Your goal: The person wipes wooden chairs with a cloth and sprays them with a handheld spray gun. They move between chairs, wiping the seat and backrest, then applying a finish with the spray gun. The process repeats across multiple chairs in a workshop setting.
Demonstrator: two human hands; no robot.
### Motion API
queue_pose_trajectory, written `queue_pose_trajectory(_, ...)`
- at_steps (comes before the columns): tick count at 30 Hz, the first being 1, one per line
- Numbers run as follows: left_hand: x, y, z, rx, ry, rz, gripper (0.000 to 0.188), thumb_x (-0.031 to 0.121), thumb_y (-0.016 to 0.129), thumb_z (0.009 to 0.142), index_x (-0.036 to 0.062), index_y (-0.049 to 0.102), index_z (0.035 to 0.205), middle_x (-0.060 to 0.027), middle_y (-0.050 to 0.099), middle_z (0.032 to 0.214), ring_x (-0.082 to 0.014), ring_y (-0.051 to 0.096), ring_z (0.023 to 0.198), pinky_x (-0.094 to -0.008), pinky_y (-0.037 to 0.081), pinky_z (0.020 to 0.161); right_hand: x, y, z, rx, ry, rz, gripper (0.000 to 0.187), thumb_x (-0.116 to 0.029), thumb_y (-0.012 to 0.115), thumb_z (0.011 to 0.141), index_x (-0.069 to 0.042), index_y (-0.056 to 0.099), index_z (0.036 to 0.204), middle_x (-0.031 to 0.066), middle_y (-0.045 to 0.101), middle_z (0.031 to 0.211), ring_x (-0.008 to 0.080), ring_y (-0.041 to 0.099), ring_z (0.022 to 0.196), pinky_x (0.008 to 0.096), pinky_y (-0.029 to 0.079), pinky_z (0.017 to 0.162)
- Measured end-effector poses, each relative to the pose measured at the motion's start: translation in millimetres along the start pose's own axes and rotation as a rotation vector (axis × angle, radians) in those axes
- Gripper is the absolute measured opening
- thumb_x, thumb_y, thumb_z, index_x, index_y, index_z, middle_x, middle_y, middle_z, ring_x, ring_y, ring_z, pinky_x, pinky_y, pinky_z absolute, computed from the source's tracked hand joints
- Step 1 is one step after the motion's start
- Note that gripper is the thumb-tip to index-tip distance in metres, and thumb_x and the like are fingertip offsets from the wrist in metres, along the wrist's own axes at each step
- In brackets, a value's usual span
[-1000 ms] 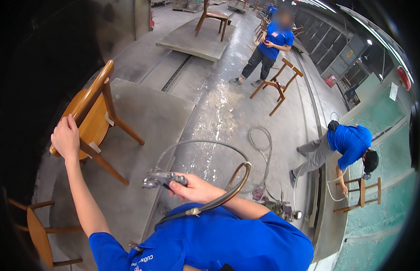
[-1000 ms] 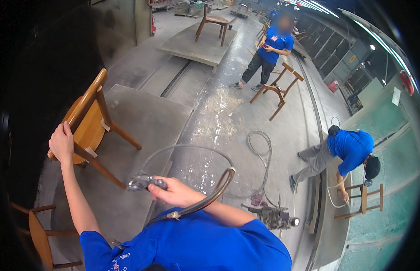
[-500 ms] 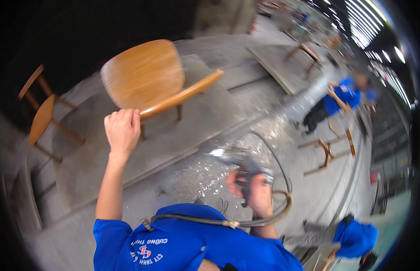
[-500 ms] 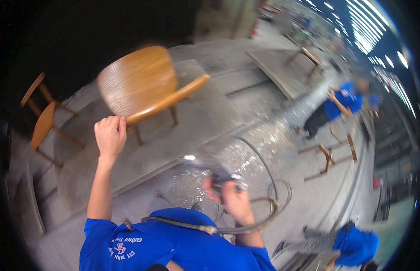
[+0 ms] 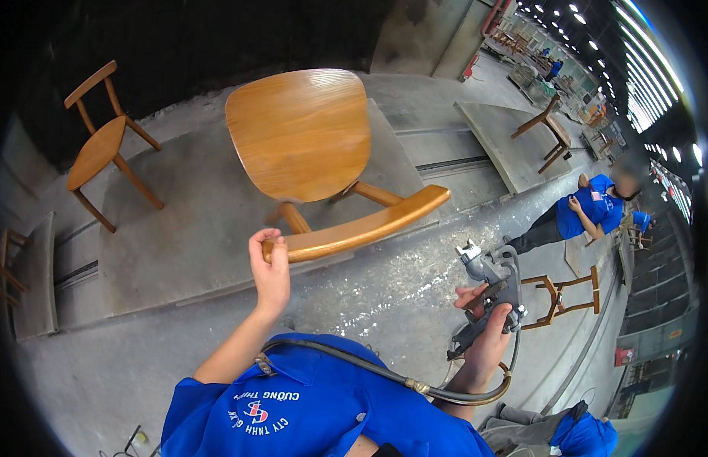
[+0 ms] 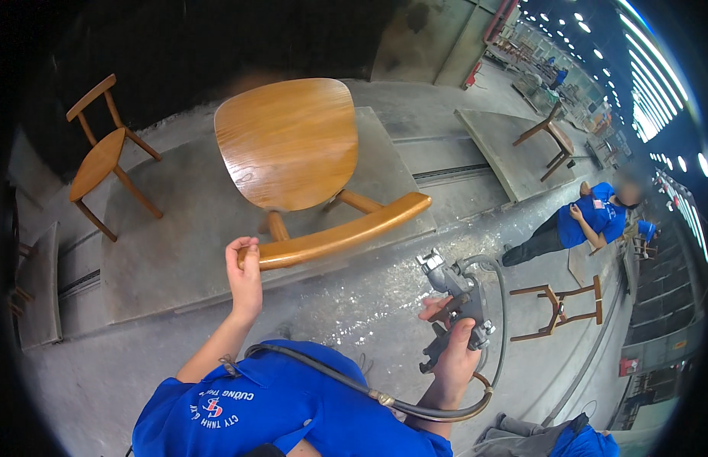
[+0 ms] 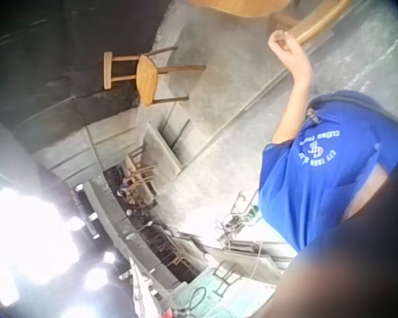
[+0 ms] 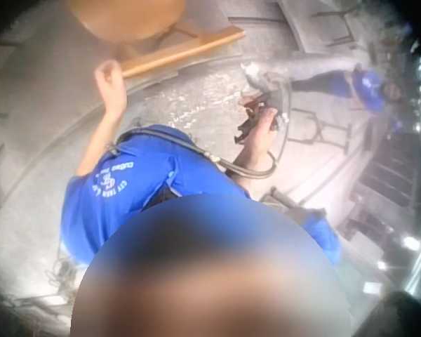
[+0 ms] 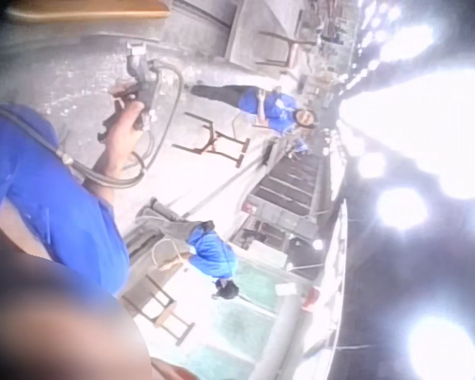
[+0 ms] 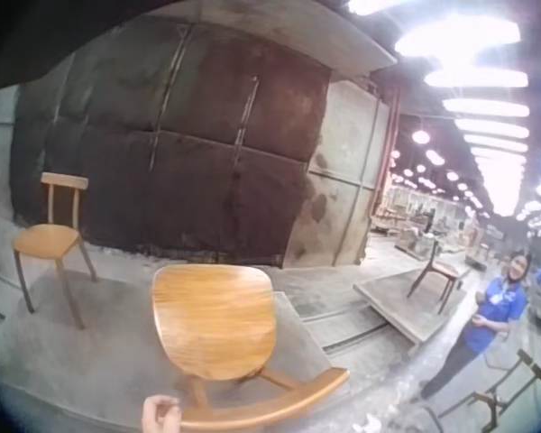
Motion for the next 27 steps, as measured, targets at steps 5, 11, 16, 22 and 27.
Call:
queue_pose_trajectory(5, -1, 5, -28, -0.257, -0.41, -0.18, 0.041, 0.021, 0.058, 0.101, 0.0067, 0.039, 0.134, -0.0128, 0.054, 0.117, -0.0218, 0.064, 0.097, -0.0366, 0.061, 0.068, -10, 22, 7, -0.164, 0.027, 0.155, 0.074, -0.066, 0.056, 0.092, 0.002, 0.057, 0.122, 0.0206, 0.067, 0.097, 0.0255, 0.067, 0.085, 0.0283, 0.05, 0.059)
queue_pose_trajectory(11, 8, 7, -46, -0.456, -0.701, -0.21, 0.059, 0.023, 0.058, 0.102, 0.0055, 0.025, 0.147, -0.0171, 0.053, 0.118, -0.0215, 0.064, 0.076, -0.0351, 0.059, 0.062, -23, 36, 7, -0.418, 0.112, 0.235, 0.086, -0.06, 0.069, 0.086, 0.003, 0.048, 0.141, 0.0218, 0.067, 0.091, 0.0179, 0.064, 0.071, 0.0222, 0.041, 0.049)
queue_pose_trajectory(16, 9, 11, -54, -0.507, -0.805, -0.2, 0.062, 0.022, 0.059, 0.101, 0.0049, 0.023, 0.149, -0.0177, 0.054, 0.118, -0.0201, 0.062, 0.076, -0.0338, 0.057, 0.059, -25, 26, 11, -0.252, 0.066, -0.037, 0.085, -0.054, 0.068, 0.09, 0.003, 0.042, 0.146, 0.0141, 0.067, 0.086, 0.0084, 0.054, 0.058, 0.0178, 0.034, 0.047)
queue_pose_trajectory(22, 4, 14, -57, -0.54, -0.848, -0.225, 0.064, 0.023, 0.059, 0.101, 0.0051, 0.021, 0.149, -0.0174, 0.053, 0.118, -0.0195, 0.061, 0.077, -0.0332, 0.056, 0.06, -27, 9, 4, 0.083, 0.03, -0.058, 0.08, -0.054, 0.063, 0.095, 0.003, 0.039, 0.146, 0.015, 0.064, 0.088, 0.0109, 0.057, 0.065, 0.0185, 0.035, 0.045)
queue_pose_trajectory(27, 4, 17, -56, -0.571, -0.869, -0.2, 0.062, 0.024, 0.058, 0.102, 0.0045, 0.021, 0.148, -0.016, 0.052, 0.118, -0.019, 0.06, 0.076, -0.0327, 0.056, 0.059, -35, 15, -15, -0.126, 0.046, -0.039, 0.075, -0.055, 0.062, 0.095, 0.003, 0.047, 0.139, 0.0135, 0.064, 0.08, 0.0072, 0.049, 0.052, 0.0195, 0.032, 0.042)
Point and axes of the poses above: each hand's wrist, its own z-axis towards the middle knuckle, its own y-axis out of the palm, x = y × z, the point moved 4 cm from there along z, towards the middle knuckle
